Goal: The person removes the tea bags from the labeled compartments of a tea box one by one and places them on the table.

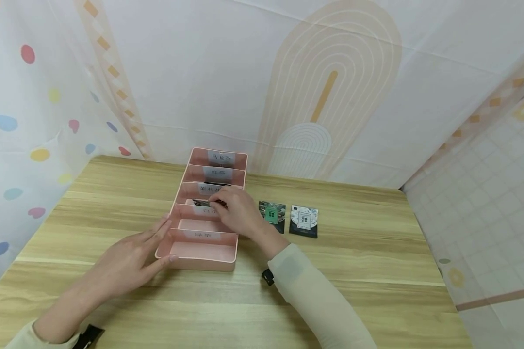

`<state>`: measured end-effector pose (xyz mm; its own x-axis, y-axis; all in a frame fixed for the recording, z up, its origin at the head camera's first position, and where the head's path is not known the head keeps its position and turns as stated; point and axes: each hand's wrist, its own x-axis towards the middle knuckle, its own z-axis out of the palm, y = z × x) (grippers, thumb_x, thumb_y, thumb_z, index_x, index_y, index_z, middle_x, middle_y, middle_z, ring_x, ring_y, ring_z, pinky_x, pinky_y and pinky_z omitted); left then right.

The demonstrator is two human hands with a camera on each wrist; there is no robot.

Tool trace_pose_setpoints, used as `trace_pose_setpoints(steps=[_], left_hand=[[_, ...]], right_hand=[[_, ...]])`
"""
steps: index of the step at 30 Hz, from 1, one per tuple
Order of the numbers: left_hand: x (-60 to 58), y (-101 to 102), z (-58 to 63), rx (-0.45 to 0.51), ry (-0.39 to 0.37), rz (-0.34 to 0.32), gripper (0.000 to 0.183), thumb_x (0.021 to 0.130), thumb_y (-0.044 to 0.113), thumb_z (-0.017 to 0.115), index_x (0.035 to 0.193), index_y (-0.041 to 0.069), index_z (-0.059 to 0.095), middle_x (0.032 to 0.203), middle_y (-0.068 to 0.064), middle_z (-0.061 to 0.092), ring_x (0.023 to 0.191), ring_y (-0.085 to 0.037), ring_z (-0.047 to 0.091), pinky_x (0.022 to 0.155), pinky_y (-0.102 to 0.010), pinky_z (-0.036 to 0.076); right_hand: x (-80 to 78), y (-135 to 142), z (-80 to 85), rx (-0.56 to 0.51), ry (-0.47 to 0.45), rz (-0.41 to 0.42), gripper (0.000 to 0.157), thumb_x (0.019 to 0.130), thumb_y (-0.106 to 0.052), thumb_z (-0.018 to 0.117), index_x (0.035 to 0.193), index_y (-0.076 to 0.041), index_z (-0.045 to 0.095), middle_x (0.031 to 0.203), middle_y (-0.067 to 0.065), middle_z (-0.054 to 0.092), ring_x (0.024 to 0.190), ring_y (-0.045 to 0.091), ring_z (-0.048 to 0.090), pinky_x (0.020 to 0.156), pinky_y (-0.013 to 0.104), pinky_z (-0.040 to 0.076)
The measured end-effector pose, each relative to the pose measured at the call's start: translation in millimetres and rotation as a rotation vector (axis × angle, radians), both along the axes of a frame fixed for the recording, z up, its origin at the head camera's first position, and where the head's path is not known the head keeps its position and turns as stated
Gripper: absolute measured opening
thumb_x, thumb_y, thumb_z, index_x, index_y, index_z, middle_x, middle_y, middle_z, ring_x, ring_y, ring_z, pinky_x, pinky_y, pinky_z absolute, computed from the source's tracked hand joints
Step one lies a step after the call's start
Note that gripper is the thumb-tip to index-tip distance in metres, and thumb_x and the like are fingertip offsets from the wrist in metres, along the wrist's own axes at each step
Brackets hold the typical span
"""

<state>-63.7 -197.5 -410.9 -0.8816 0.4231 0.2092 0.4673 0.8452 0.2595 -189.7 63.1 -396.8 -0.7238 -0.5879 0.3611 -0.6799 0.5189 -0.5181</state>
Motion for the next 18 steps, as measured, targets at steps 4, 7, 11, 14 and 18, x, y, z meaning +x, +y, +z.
trace_pose_setpoints(steps=[4,7,11,14,18], left_hand=[[-0.5,0,-0.4,-0.004,0.012,-0.003,0.080,0.101,0.046,0.067,0.158,-0.003,0.042,0.162,-0.019,0.043,0.125,-0.042,0.064,0.102,-0.057,0.053],[-0.9,-1,-0.5,-0.004,0.017,-0.004,0.080,0.100,0.047,0.067,0.158,-0.002,0.041,0.162,-0.019,0.043,0.124,-0.041,0.064,0.101,-0.056,0.054],[-0.8,-1,-0.3,-0.007,0.007,-0.002,0.080,0.101,0.047,0.067,0.159,-0.001,0.041,0.162,-0.019,0.042,0.125,-0.041,0.064,0.101,-0.057,0.053],[-0.5,-1,-0.2,-0.008,-0.003,0.000,0.080,0.101,0.047,0.066,0.159,-0.001,0.040,0.163,-0.019,0.042,0.126,-0.042,0.063,0.102,-0.057,0.053],[-0.5,0,-0.6,-0.005,-0.005,0.002,0.080,0.101,0.047,0.066,0.159,-0.001,0.040,0.163,-0.019,0.042,0.126,-0.041,0.063,0.103,-0.057,0.052]], right_hand=[[-0.2,2,4.6,-0.023,0.007,0.004,0.010,0.100,-0.009,0.073,0.107,-0.006,0.079,0.102,0.003,0.075,0.087,0.015,0.064,0.076,0.028,0.051],[0.0,3,6.8,-0.045,0.008,0.009,0.010,0.100,-0.009,0.073,0.106,-0.006,0.079,0.101,0.002,0.074,0.084,0.013,0.061,0.073,0.026,0.050],[-0.1,6,9.1,-0.082,0.017,0.012,0.008,0.098,-0.007,0.074,0.105,-0.005,0.078,0.099,0.004,0.073,0.081,0.014,0.060,0.071,0.026,0.051],[-0.6,7,12.6,-0.099,0.031,0.003,0.007,0.097,-0.007,0.075,0.103,-0.004,0.078,0.096,0.005,0.073,0.079,0.015,0.061,0.070,0.026,0.052],[-1.9,10,18.1,-0.112,0.054,-0.007,0.006,0.097,-0.007,0.076,0.102,-0.004,0.077,0.095,0.005,0.073,0.079,0.015,0.062,0.070,0.025,0.053]])
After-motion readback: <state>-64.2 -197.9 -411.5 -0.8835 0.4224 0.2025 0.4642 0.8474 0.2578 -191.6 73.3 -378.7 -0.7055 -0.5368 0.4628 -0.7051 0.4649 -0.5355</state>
